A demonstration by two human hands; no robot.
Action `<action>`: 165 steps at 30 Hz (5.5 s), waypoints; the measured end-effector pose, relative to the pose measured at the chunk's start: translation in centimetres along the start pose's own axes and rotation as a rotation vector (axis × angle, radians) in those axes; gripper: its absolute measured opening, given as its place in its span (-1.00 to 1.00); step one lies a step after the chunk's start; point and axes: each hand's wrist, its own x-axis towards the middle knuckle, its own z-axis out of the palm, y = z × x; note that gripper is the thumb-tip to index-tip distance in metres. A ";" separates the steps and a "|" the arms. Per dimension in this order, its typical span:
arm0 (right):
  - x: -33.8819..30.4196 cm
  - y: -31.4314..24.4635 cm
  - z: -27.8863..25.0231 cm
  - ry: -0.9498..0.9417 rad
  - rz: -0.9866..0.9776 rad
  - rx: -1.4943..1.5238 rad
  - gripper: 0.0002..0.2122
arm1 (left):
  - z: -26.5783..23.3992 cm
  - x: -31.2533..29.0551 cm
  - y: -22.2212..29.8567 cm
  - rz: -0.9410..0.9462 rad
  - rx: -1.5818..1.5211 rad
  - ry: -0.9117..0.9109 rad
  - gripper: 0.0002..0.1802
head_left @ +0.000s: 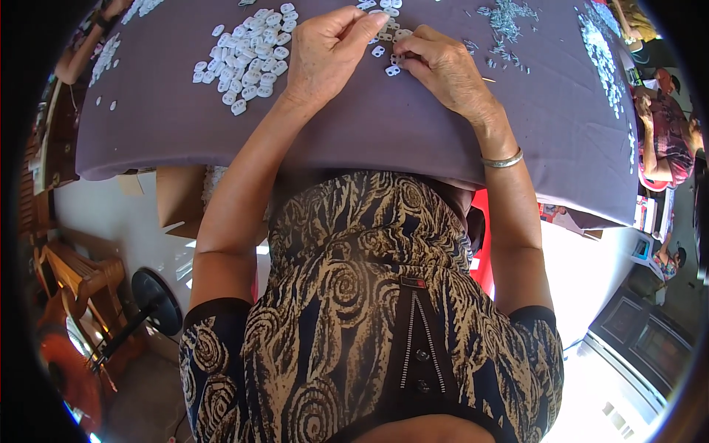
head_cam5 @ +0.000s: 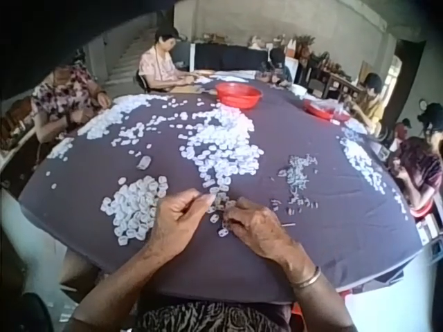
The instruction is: The person assembles plastic cord locks by hand, repeatedly picking up individual plastic components and pressing them together on the table.
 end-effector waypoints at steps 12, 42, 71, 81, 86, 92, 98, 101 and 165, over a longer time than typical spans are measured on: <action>0.2 -1.0 -1.9 -0.013 0.489 0.507 -0.90 | 1.5 -0.9 1.5 -0.019 -0.033 -0.095 -0.71; 0.1 -0.7 -2.1 0.040 0.365 0.863 -0.92 | 1.3 -0.5 1.1 -0.317 -0.698 -0.186 -0.72; 0.3 -1.7 -2.0 -0.017 0.362 0.612 -0.92 | 1.1 -0.5 1.3 -0.247 -0.519 -0.147 -0.75; 0.4 -1.8 -2.1 -0.038 0.404 0.677 -0.89 | 2.0 0.5 -1.1 0.075 -0.704 -0.239 -0.83; -0.1 0.9 -2.4 -0.010 0.383 0.527 -0.87 | 2.1 1.0 -2.3 0.508 -0.742 -0.253 -0.77; 0.0 -0.1 -1.4 -0.028 0.328 0.096 -0.88 | 1.2 -0.2 0.5 -0.170 -0.508 -0.082 -0.77; -0.2 0.0 -0.3 -0.025 0.228 -0.072 -0.89 | 1.5 -0.2 0.1 -0.083 -0.462 -0.112 -0.78; -0.3 0.1 -0.4 -0.047 0.240 -0.066 -0.90 | 1.5 -0.3 0.3 -0.087 -0.427 -0.121 -0.80; 0.5 -1.8 -1.6 0.044 0.365 0.431 -0.83 | 2.9 -1.3 1.3 -0.133 -0.420 -0.025 -0.71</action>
